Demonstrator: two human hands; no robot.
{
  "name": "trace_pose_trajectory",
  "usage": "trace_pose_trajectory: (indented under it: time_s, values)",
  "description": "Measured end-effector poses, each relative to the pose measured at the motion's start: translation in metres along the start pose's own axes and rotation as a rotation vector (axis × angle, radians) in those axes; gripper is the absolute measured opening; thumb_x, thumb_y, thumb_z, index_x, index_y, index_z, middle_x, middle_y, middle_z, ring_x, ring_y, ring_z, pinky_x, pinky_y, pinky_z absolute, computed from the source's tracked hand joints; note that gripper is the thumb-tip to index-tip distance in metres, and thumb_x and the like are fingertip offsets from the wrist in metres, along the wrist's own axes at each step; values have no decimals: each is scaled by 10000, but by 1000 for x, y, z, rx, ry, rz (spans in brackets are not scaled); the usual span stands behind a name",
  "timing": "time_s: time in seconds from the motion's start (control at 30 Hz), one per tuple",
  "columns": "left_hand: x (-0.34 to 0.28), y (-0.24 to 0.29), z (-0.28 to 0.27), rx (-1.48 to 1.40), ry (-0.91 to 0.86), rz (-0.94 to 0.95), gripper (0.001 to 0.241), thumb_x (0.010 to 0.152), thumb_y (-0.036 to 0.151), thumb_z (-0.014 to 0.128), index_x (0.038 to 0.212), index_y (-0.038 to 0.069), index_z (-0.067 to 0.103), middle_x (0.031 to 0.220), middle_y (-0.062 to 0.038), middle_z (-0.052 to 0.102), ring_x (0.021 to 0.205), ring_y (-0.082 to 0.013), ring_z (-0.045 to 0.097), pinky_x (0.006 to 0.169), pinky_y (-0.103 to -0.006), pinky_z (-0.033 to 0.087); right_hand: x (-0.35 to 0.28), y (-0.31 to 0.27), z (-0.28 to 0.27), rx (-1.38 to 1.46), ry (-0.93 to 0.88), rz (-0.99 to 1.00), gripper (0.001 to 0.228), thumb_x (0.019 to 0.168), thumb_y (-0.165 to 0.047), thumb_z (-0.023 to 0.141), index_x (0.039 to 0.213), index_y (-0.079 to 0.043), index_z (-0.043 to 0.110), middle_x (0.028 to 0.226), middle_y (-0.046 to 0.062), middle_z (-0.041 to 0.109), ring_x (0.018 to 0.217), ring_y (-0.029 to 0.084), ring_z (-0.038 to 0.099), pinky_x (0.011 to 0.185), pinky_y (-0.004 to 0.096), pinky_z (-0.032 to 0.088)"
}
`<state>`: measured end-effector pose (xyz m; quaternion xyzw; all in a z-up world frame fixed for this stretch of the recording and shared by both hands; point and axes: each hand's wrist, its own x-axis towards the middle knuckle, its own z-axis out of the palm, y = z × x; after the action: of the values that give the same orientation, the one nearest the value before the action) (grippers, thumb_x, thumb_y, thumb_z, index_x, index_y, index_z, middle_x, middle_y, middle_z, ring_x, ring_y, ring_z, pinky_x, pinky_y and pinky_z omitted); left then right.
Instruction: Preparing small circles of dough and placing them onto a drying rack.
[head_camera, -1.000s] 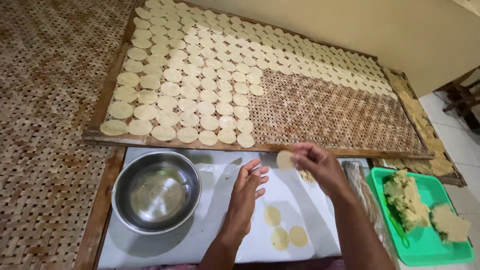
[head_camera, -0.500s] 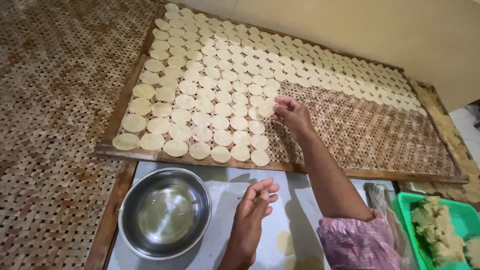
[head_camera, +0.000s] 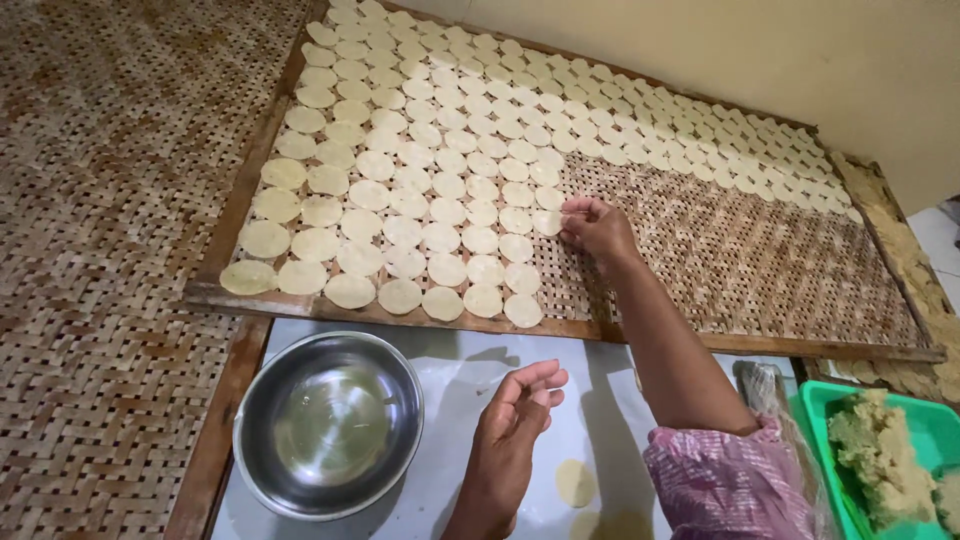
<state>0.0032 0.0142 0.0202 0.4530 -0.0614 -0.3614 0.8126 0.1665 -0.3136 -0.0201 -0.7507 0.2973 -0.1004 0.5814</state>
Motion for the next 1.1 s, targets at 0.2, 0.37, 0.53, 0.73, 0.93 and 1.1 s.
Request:
trace_pose_trajectory:
  time_s: [0.2,0.37,0.53,0.73,0.93,1.1]
  values:
    - [-2,4,2,-12,5,-36,393,998,290,520,1327,99,621,1295,-18,691,1156,-137,613,995,-309,451,-11,-17,7,-75,14,6,175,956,-21,656,1126,-28,696,1002,80,718,848,144,706,794,262,643]
    - [-2,2,0,-34,-5,-25,391,995,262,533,1337,92,618,1296,-39,691,1139,-143,592,985,-306,448,-12,-24,10,-91,-18,-47,186,965,-37,637,1142,-35,692,1034,87,715,878,142,714,818,265,626]
    - [-2,0,0,-53,-19,-4,392,995,247,534,1346,90,607,1303,-52,684,1159,-148,595,1012,-305,452,-20,-38,16,9,-42,-72,189,961,-39,647,1144,-32,695,1048,93,716,890,136,712,834,252,653]
    - [0,-5,-2,-35,-19,3,393,1003,234,516,1354,74,591,1308,-82,687,1203,-185,628,1051,-338,467,-10,-20,7,-92,-9,-25,169,964,-41,650,1123,-46,706,1035,110,730,855,158,710,789,259,645]
    - [-2,-6,-1,-42,-33,35,403,995,218,532,1357,50,587,1328,-95,680,1224,-198,625,1075,-352,460,-3,-13,3,-111,-1,-37,161,954,-20,660,1105,-37,713,1022,88,736,835,138,712,769,238,648]
    - [1,-12,-3,-54,-46,60,395,1005,217,537,1356,40,578,1328,-111,680,1229,-208,626,1084,-356,461,1,-14,4,-153,10,-46,137,951,-26,670,1079,-43,715,962,81,735,789,129,700,730,257,633]
